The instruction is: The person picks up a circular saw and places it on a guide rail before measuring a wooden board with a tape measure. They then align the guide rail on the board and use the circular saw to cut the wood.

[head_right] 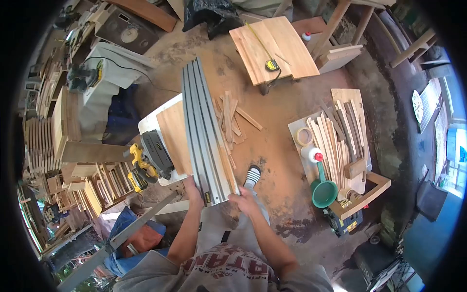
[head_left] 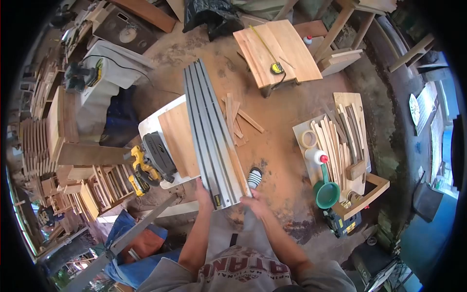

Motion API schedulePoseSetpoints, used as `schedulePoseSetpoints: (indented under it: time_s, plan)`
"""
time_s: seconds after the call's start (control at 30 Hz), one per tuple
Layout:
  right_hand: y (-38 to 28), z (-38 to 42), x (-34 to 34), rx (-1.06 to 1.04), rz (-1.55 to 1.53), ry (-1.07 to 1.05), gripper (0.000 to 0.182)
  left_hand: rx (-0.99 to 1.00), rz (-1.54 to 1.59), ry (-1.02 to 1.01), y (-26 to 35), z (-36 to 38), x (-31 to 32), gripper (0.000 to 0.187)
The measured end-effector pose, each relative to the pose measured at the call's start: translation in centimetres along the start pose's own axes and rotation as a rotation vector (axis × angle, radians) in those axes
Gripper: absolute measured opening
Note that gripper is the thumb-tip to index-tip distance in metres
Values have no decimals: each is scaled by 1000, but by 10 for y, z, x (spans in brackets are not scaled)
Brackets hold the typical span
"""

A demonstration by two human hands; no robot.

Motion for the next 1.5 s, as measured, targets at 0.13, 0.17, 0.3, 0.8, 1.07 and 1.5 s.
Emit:
schedulePoseSetpoints:
  time_s: [0.13, 0.17, 0.3, 0.8, 1.07, 1.5]
  plan:
    - [-164, 36, -4, -427, 347, 313, 10, -210, 166, -215, 7, 87, 143, 63]
    - [-200, 41, -1, -499, 478, 334, 15, -193, 196, -273, 2, 89, 164, 64]
    - [-340, 70, 29, -977, 820, 441, 26, -256, 328, -390, 20, 169, 268, 68]
    - [-562, 38, 73, -1064, 1437, 331, 33, 414, -574, 57, 32, 61, -157, 25]
    - [-489, 50, 3, -823, 1517, 306, 35, -278, -397, 411, -84, 140, -454, 32]
    - [-431, 115, -40, -560, 1665, 396, 30, 53, -622, 61, 21, 11, -431, 32]
Point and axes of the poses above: each hand's wrist, its own z-axis away from the middle knuckle, its own x-axis out of the palm, y = z × x, the point moved 8 cm from there along -z, towards the middle knuckle, and after that the axes turned 9 degrees about -x, right-handed, at the moved point
